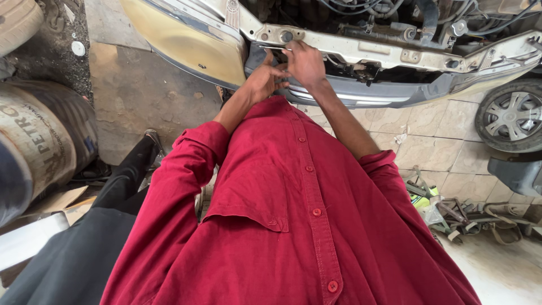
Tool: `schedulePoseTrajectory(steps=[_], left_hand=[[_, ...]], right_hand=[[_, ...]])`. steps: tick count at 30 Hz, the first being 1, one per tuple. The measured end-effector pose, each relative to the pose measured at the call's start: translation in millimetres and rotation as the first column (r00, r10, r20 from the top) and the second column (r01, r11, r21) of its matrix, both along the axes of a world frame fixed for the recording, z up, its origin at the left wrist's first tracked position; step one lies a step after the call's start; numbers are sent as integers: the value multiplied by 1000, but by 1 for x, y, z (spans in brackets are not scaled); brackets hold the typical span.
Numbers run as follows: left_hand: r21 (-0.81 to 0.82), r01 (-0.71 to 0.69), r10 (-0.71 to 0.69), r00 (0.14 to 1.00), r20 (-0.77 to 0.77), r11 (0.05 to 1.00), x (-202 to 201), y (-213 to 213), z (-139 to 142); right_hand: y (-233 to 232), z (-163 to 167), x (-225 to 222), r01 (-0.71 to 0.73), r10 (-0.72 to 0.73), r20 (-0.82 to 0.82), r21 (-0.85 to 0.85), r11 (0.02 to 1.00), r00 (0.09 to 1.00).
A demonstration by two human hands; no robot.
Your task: The person uses a wrench to tighten bolts on the front bumper of a car with its hood open. The person works on both the left and right sides of the bumper, securing it to the vehicle frame.
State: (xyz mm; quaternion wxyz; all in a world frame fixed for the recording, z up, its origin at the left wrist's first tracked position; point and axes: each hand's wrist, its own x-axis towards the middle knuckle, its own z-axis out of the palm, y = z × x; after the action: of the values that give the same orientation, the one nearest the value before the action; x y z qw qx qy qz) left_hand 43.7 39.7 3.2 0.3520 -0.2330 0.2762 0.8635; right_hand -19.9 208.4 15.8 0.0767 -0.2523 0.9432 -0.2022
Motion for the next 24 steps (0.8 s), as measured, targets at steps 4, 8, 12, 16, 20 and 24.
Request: schedulePoseTrajectory(steps=[4,8,12,16,20,24], left_hand=[[-32,27,-27,1000,13,999,-4,0,-3],[-82,37,-35,999,27,996,-11,-4,-6],[-145,40,-33,998,50,989,-15,-8,-6],[-129,-21,21,1000,-2,991,-14,-10,-4],[-111,-101,110,991,71,989,-12,-9,-1],[-122,-73,84,992,89,990,-8,-4,-5]], right_hand=[[10,-1,5,-5,5,4,14,1000,1000],[6,-1,5,54,-55,5,97,994,998],[1,-1,5,91,-100,44,178,980,994],[6,-2,6,91,-99,27,212,973,995],[14,-1,10,64,-77,64,190,980,995],[23,3,23,2,-2,-9,-12,1000,1000]])
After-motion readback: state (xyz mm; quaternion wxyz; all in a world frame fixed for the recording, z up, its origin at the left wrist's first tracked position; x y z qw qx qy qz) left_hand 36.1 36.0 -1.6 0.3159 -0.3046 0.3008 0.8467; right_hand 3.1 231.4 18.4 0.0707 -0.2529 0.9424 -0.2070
